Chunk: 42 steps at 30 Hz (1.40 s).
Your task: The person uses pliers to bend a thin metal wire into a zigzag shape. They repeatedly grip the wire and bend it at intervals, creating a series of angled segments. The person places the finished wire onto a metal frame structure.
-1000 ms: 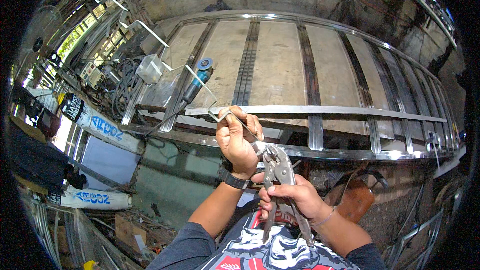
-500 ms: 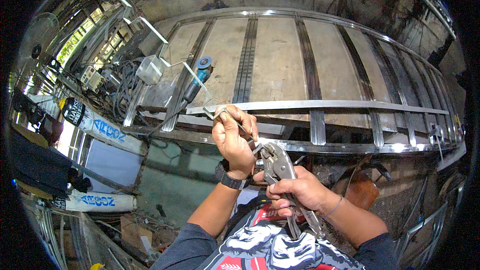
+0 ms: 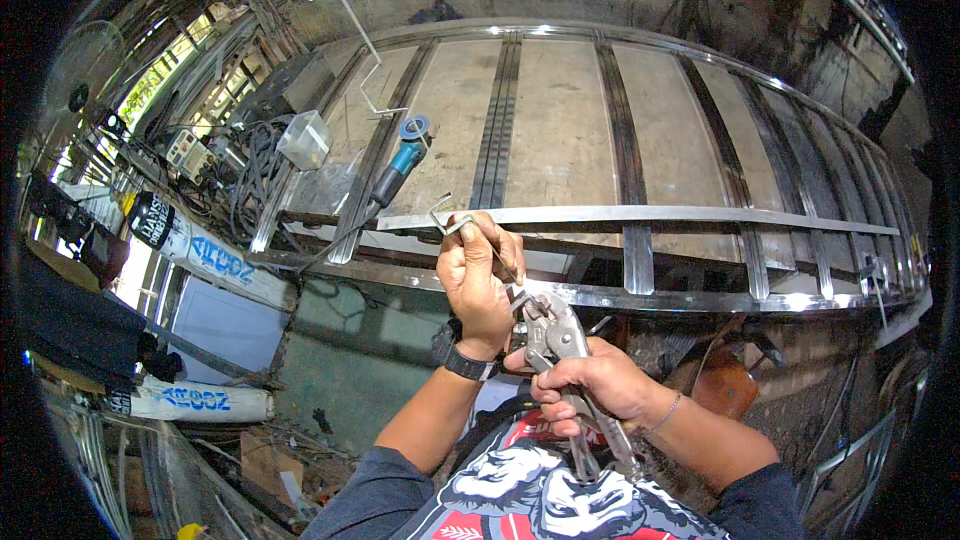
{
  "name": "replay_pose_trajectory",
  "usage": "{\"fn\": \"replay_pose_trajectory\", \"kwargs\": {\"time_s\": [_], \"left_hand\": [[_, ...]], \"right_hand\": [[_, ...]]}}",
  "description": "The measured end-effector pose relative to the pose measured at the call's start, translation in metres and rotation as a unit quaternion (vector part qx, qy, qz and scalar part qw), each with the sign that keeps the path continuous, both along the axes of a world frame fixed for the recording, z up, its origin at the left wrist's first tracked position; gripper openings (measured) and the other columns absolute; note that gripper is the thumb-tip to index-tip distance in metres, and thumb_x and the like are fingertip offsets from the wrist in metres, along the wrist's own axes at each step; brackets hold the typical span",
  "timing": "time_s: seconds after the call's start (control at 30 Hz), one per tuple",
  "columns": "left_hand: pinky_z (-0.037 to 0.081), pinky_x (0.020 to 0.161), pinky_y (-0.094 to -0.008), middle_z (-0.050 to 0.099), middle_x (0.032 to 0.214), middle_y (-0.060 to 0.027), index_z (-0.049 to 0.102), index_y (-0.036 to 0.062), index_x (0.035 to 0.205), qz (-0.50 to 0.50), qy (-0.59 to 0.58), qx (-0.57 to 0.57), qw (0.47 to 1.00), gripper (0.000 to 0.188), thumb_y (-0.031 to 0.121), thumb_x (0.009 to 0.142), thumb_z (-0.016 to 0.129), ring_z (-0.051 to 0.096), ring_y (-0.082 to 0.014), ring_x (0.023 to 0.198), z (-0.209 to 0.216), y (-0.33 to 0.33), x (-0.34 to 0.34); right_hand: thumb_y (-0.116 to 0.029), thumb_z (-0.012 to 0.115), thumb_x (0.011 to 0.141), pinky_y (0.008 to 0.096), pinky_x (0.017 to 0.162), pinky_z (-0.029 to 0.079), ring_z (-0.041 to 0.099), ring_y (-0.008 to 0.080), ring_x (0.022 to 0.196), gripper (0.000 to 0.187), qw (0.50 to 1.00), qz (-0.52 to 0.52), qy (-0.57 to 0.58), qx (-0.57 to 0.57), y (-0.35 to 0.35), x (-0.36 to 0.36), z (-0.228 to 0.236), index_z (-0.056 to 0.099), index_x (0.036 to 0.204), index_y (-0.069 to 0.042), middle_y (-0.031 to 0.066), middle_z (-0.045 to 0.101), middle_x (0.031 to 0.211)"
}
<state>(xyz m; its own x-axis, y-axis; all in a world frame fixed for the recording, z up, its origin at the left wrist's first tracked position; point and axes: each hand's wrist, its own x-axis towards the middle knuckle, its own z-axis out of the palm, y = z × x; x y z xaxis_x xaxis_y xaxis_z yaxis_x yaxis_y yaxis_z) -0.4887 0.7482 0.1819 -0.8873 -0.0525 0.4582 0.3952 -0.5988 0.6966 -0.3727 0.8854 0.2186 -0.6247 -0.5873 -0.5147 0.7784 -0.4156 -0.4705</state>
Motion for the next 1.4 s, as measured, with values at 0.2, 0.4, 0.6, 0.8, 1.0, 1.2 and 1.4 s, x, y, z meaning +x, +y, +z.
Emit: {"fn": "replay_pose_trajectory", "kwargs": {"time_s": [0.2, 0.4, 0.6, 0.8, 1.0, 1.2, 1.4], "left_hand": [[0.043, 0.051, -0.0291, 0.048, 0.068, -0.0042, 0.048, 0.0057, 0.097, 0.021, 0.021, 0.086, 0.996, 0.030, 0.032, 0.112, 0.044, 0.046, -0.0147, 0.054, 0.002, -0.001, -0.007], [0.043, 0.051, -0.0285, 0.048, 0.069, -0.0045, 0.048, 0.0060, 0.097, 0.018, 0.003, 0.139, 0.990, 0.030, 0.031, 0.112, 0.044, 0.046, -0.0146, 0.055, 0.007, -0.001, -0.006], [0.043, 0.051, -0.0281, 0.049, 0.069, -0.0041, 0.049, 0.0063, 0.096, 0.027, -0.005, 0.118, 0.993, 0.030, 0.030, 0.113, 0.043, 0.047, -0.0144, 0.056, 0.012, -0.008, -0.003], [0.044, 0.054, -0.0295, 0.048, 0.066, -0.0037, 0.050, 0.0081, 0.096, 0.044, -0.072, 0.120, 0.989, 0.030, 0.033, 0.112, 0.044, 0.048, -0.0158, 0.053, 0.014, -0.010, -0.001], [0.045, 0.052, -0.0277, 0.050, 0.067, -0.0034, 0.051, 0.0078, 0.097, 0.068, -0.089, 0.156, 0.981, 0.029, 0.032, 0.112, 0.045, 0.048, -0.0140, 0.055, 0.015, -0.004, -0.001], [0.043, 0.051, -0.0280, 0.050, 0.066, -0.0035, 0.050, 0.0082, 0.095, 0.089, -0.086, 0.140, 0.982, 0.031, 0.034, 0.111, 0.046, 0.047, -0.0139, 0.054, 0.011, -0.001, -0.006], [0.041, 0.051, -0.0289, 0.046, 0.064, -0.0030, 0.049, 0.0083, 0.093, 0.045, -0.063, 0.123, 0.989, 0.032, 0.034, 0.112, 0.044, 0.045, -0.0145, 0.053, 0.013, -0.004, -0.005]], "right_hand": [[-0.026, 0.062, 0.103, 0.0431, 0.082, 0.066, 0.069, 0.0233, 0.085, 0.047, 0.997, -0.019, -0.028, -0.072, -0.009, 0.004, 0.010, 0.052, 0.139, 0.003, 0.0121, 0.064, 0.091], [-0.047, 0.059, 0.104, 0.0360, 0.073, 0.064, 0.065, 0.0148, 0.069, 0.049, 0.958, 0.085, 0.148, 0.232, 0.006, 0.003, 0.001, 0.064, 0.113, 0.001, 0.0086, 0.070, 0.093], [-0.032, 0.068, 0.101, 0.0321, 0.072, 0.063, 0.073, 0.0164, 0.081, 0.035, 0.967, 0.079, 0.138, 0.201, 0.012, 0.011, 0.022, 0.063, 0.110, 0.002, 0.0090, 0.072, 0.090], [-0.026, 0.068, 0.102, 0.0303, 0.067, 0.062, 0.074, 0.0171, 0.079, 0.033, 0.949, 0.082, 0.197, 0.233, 0.025, 0.014, 0.019, 0.061, 0.116, 0.002, 0.0096, 0.073, 0.094], [-0.027, 0.061, 0.105, 0.0313, 0.058, 0.061, 0.073, 0.0185, 0.065, 0.031, 0.959, 0.020, 0.177, 0.222, 0.017, 0.026, 0.020, 0.055, 0.115, 0.002, 0.0131, 0.071, 0.081], [-0.026, 0.058, 0.106, 0.0321, 0.055, 0.060, 0.072, 0.0201, 0.062, 0.029, 0.965, 0.023, 0.160, 0.204, 0.013, 0.020, 0.021, 0.054, 0.112, 0.002, 0.0155, 0.071, 0.078], [-0.031, 0.063, 0.104, 0.0311, 0.060, 0.060, 0.071, 0.0161, 0.070, 0.033, 0.951, 0.015, 0.189, 0.246, 0.015, 0.020, 0.012, 0.061, 0.110, 0.001, 0.0102, 0.071, 0.082]]}}
